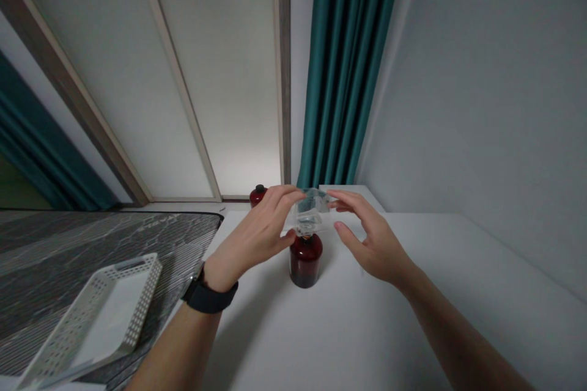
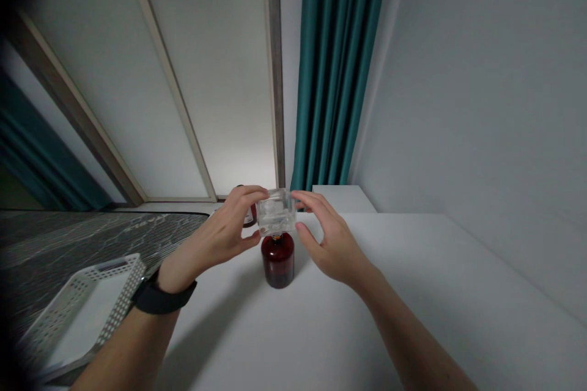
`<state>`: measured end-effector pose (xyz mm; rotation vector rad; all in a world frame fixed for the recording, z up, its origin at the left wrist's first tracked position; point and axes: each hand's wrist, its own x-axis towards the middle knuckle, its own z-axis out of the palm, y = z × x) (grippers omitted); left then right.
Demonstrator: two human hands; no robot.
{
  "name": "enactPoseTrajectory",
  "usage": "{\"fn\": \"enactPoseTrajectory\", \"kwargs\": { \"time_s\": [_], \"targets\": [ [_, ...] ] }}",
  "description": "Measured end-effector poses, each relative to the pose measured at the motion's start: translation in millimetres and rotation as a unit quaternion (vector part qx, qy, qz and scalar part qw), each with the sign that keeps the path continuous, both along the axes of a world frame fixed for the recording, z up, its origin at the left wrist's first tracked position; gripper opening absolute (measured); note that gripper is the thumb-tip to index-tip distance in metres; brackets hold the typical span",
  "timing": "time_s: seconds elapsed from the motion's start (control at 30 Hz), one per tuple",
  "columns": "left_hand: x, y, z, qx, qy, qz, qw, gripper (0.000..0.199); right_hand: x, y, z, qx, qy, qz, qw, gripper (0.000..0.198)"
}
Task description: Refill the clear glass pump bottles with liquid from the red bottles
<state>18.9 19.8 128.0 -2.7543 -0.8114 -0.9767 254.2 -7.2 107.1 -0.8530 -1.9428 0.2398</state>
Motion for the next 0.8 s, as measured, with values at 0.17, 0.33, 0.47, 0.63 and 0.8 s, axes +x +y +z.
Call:
{"fn": "enactPoseTrajectory", "kwargs": {
  "time_s": [0.17,0.33,0.47,0.63,0.8],
  "targets": [
    [0.3,-0.1,-1.5,-0.003,0.005,0.004,1.000,0.066,2.6,-1.5,2.4,-0.005,-0.009,-0.005,1.000,0.046],
    [0.9,-1.0,-0.8,0.005,0.015,0.011,1.000,0.065,3.7,-1.5,4.2,-0.005,-0.018,-0.008,1.000,0.044],
    [1.0,-1.0,-0.7,0.009,0.024,0.017,1.000,0.064,3.9,-1.3,4.7,-0.002,-0.024,-0.014,1.000,0.044],
    [0.5,-1.7,-0.2,0.002,0.030,0.017,0.999,0.063,5.4,-1.9,4.9,-0.011,-0.022,-0.013,1.000,0.044],
    [0.3,-2.5,0.5,-0.008,0.026,0.016,0.999,0.062,6.9,-2.1,5.3,-0.015,-0.024,-0.013,1.000,0.045]
  ]
}}
